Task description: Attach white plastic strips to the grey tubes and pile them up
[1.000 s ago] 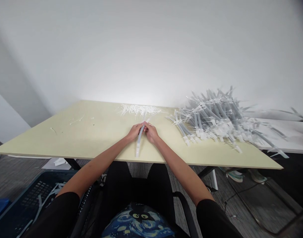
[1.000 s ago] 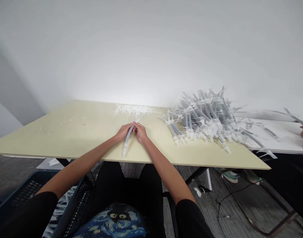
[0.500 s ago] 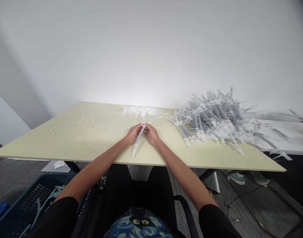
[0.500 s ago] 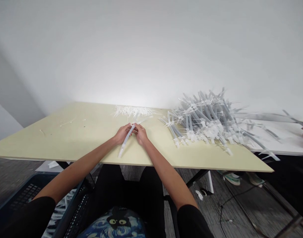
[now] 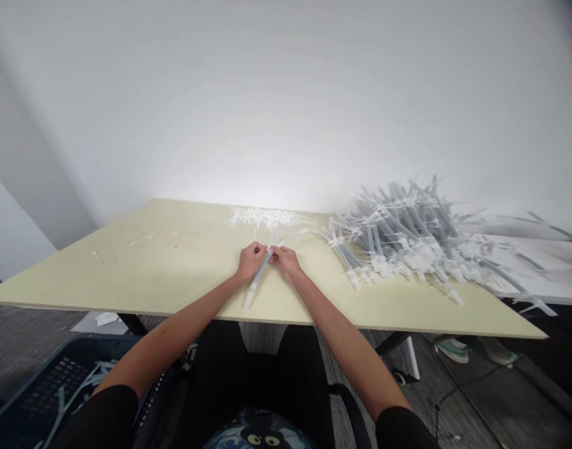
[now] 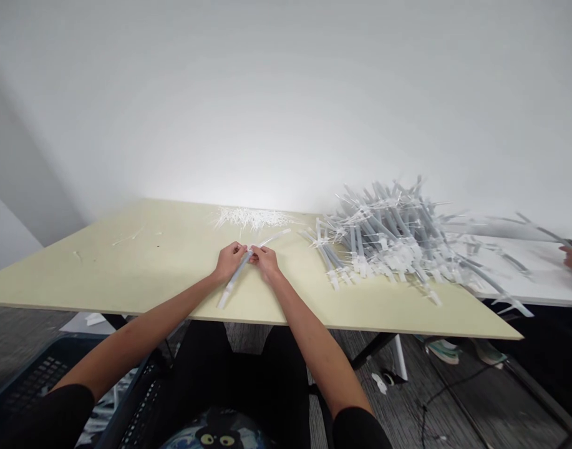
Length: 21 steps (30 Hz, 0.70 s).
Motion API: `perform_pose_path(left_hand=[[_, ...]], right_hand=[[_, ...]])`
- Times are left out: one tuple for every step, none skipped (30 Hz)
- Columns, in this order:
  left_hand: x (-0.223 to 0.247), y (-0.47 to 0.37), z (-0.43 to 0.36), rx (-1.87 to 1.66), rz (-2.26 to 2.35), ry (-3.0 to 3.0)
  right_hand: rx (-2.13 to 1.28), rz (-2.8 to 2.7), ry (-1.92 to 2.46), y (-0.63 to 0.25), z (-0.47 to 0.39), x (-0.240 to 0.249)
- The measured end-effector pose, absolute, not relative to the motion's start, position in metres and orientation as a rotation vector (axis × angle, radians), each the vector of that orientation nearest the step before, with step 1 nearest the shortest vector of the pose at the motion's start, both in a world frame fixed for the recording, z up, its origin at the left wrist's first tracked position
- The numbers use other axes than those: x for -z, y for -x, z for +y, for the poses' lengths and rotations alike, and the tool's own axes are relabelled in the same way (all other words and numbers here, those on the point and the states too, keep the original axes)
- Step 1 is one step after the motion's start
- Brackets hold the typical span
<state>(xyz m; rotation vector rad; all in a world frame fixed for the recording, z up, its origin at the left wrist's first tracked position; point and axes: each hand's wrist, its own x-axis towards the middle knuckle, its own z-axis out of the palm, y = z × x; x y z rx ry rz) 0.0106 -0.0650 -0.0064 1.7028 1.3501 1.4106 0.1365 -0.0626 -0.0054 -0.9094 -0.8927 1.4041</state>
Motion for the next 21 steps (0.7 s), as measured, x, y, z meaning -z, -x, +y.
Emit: perform_pose_path(left_hand=[[0.0051,-0.0111,-0.0661,-1.427,1.365,-1.742],[0.004,-0.0115,-0.067,-1.441,1.379,-1.77],[0.0031,-0.0117,-0.0676,-1.452,1.389,-1.788],[0.0025,-0.0117,-0.0679,-1.464,1.392,-1.794],[0.0022,-0.0115,-0.0679,-1.47,1.389,-1.786],[0.0021,-0.011,-0.0677,-1.469,1.381,-1.764],[0.0024,-0.0104,-0.0671,-1.46,1.368,-1.73],[0.0029,-0.0095,-0.0665,-1.445,1.35,-1.686],[0.0036,-0.0087,-0.0657,-1.42,1.325,-1.635],[0.0045,-0.0079,-0.0649,-1.387,1.29,-1.579],[0.0055,-0.0072,-0.0641,-1.342,1.239,-1.525],[0.0063,-0.0068,-0.0636,-1.292,1.17,-1.473],[0.0069,-0.0068,-0.0632,-1.24,1.086,-1.421],[0.0072,-0.007,-0.063,-1.19,0.997,-1.367],[0.0073,-0.0074,-0.063,-1.147,0.912,-1.316],[0.0071,-0.0081,-0.0631,-1.118,0.84,-1.27],[0.0069,-0.0087,-0.0632,-1.101,0.784,-1.23],[0.0067,-0.0094,-0.0632,-1.093,0.746,-1.2],[0.0066,-0.0098,-0.063,-1.087,0.719,-1.182],[0.0066,-0.0101,-0.0627,-1.083,0.701,-1.175],[0.0069,-0.0103,-0.0622,-1.082,0.689,-1.172]], right_hand=[[-1.398,-0.888,0.916,-0.1357,-0.0623,0.0056],[-1.392,-0.883,0.922,-0.1348,-0.0619,0.0059],[-1.39,-0.879,0.926,-0.134,-0.0615,0.0064],[-1.389,-0.874,0.93,-0.1334,-0.0608,0.007],[-1.388,-0.873,0.928,-0.1329,-0.06,0.0077],[-1.389,-0.874,0.917,-0.1328,-0.0592,0.0085],[-1.391,-0.879,0.896,-0.133,-0.0583,0.0093],[-1.394,-0.887,0.868,-0.1334,-0.0577,0.01],[-1.397,-0.897,0.84,-0.1339,-0.0572,0.0107],[-1.398,-0.908,0.818,-0.1345,-0.0572,0.0111],[-1.398,-0.92,0.804,-0.135,-0.0576,0.0113],[-1.397,-0.936,0.799,-0.1354,-0.0584,0.0113],[-1.397,-0.959,0.794,-0.1356,-0.0595,0.0111],[-1.399,-0.987,0.785,-0.1355,-0.0608,0.0107],[-1.404,-1.013,0.77,-0.1354,-0.0622,0.0103],[-1.413,-1.034,0.751,-0.135,-0.0635,0.0099],[-1.423,-1.046,0.733,-0.1347,-0.0645,0.0095],[-1.434,-1.048,0.717,-0.1343,-0.0652,0.0091],[-1.444,-1.04,0.705,-0.134,-0.0656,0.0088],[-1.456,-1.028,0.696,-0.1338,-0.0656,0.0085],[-1.471,-1.018,0.689,-0.1337,-0.0654,0.0081]])
